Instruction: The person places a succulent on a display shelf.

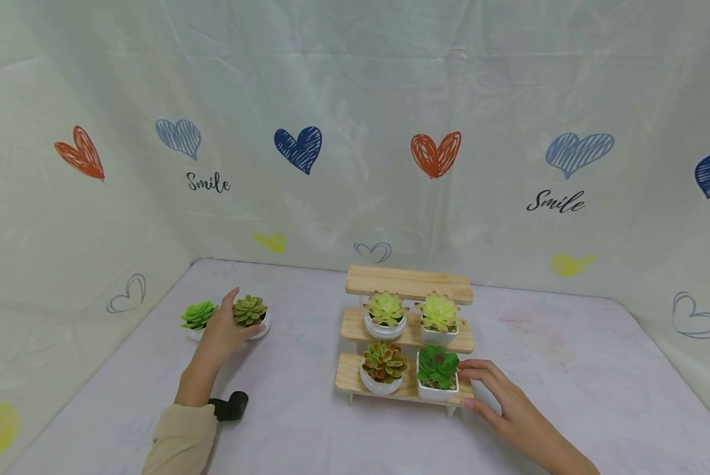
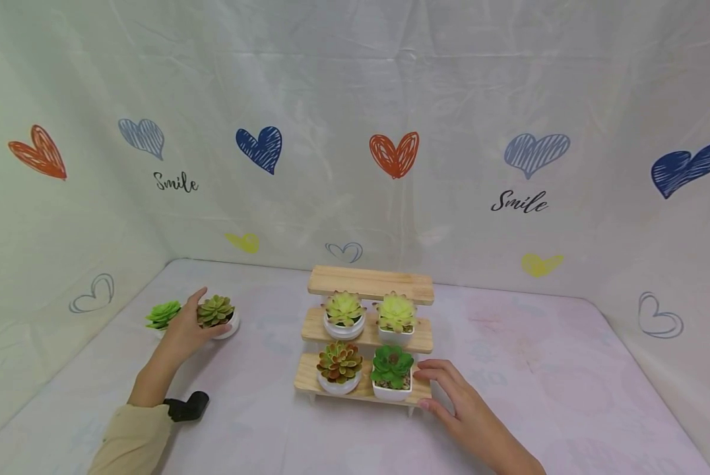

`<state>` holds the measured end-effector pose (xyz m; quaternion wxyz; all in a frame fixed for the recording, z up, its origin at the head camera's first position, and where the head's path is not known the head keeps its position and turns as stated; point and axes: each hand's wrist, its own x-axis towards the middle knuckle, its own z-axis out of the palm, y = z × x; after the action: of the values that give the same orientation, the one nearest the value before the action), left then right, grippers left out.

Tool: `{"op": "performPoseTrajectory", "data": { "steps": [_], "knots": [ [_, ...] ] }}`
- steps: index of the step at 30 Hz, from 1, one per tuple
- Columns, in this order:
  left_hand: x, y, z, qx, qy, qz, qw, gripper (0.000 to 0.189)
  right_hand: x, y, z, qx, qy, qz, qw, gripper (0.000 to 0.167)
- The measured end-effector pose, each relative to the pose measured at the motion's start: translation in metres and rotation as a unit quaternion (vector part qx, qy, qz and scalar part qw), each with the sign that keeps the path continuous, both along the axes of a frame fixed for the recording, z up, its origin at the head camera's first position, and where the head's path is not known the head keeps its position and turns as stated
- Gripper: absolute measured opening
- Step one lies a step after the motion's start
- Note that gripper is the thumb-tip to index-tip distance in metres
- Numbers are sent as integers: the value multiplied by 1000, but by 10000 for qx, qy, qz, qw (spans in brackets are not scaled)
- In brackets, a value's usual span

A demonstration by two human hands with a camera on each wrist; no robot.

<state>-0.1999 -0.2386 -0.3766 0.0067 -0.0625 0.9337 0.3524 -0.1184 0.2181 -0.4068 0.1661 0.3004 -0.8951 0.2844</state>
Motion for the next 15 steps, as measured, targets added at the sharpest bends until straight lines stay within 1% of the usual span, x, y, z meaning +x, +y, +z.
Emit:
{"op": "performPoseTrajectory", "data": {
  "steps": [5, 10, 15],
  "knots": [
    [-2, -2, -5, 30, -127, 9, 9999, 96, 0, 0, 1, 2, 19, 5, 10000, 40],
    [-3, -4, -9, 144, -84, -53, 9998, 97, 0, 0, 0, -73, 40, 89, 9999, 41],
    [-2, -4, -9, 152, -3, -191, 9997, 97, 1, 0, 0, -28, 13, 24, 10000, 39]
  ]
}}
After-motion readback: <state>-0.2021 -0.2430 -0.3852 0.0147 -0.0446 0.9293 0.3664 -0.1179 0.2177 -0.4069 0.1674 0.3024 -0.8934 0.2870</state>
